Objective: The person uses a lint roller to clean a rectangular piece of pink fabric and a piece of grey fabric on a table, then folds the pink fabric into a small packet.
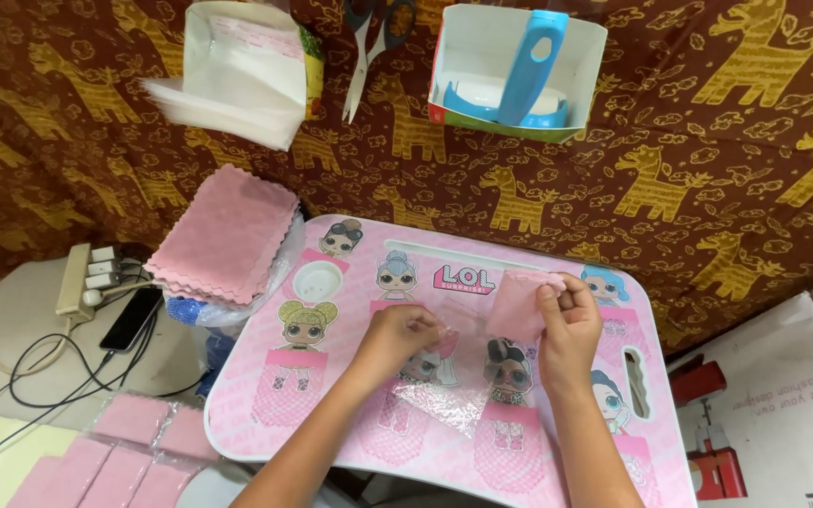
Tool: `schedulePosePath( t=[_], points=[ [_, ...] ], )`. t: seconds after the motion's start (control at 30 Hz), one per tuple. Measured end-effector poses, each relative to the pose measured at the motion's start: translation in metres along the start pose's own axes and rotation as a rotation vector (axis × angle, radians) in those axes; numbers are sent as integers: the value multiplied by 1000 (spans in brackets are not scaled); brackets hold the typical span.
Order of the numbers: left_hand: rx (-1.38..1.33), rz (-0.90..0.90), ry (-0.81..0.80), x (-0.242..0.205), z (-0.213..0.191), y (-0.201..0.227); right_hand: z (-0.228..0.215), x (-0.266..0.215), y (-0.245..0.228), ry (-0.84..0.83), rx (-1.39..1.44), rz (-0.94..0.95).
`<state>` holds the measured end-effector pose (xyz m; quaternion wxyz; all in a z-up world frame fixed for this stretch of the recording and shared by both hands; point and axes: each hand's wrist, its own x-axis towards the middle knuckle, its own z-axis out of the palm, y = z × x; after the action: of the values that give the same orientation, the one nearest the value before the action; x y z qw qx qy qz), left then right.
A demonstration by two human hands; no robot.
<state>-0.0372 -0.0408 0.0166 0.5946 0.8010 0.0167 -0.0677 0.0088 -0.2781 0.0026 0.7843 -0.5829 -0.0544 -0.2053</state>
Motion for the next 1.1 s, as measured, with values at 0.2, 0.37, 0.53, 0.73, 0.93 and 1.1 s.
schedulePosePath(
  t=[0.2, 0.37, 0.53, 0.73, 0.93, 1.1],
  points=[
    [156, 33, 29, -16, 10, 23, -10, 6, 12, 10, -2, -29],
    [109, 59, -11, -13, 16, 18, -2, 2, 2, -13, -9, -3],
    [12, 73, -33, -5, 18, 11, 3, 1, 5, -86, -23, 75],
    [-89, 35, -86, -3, 18, 14, 9, -2, -8, -153, -94, 133],
    [-161, 12, -107, -9, 9, 24, 8, -3, 5, -216, -158, 180],
    [-188, 5, -110, -15, 2, 33, 14, -8, -8, -272, -230, 202]
  ],
)
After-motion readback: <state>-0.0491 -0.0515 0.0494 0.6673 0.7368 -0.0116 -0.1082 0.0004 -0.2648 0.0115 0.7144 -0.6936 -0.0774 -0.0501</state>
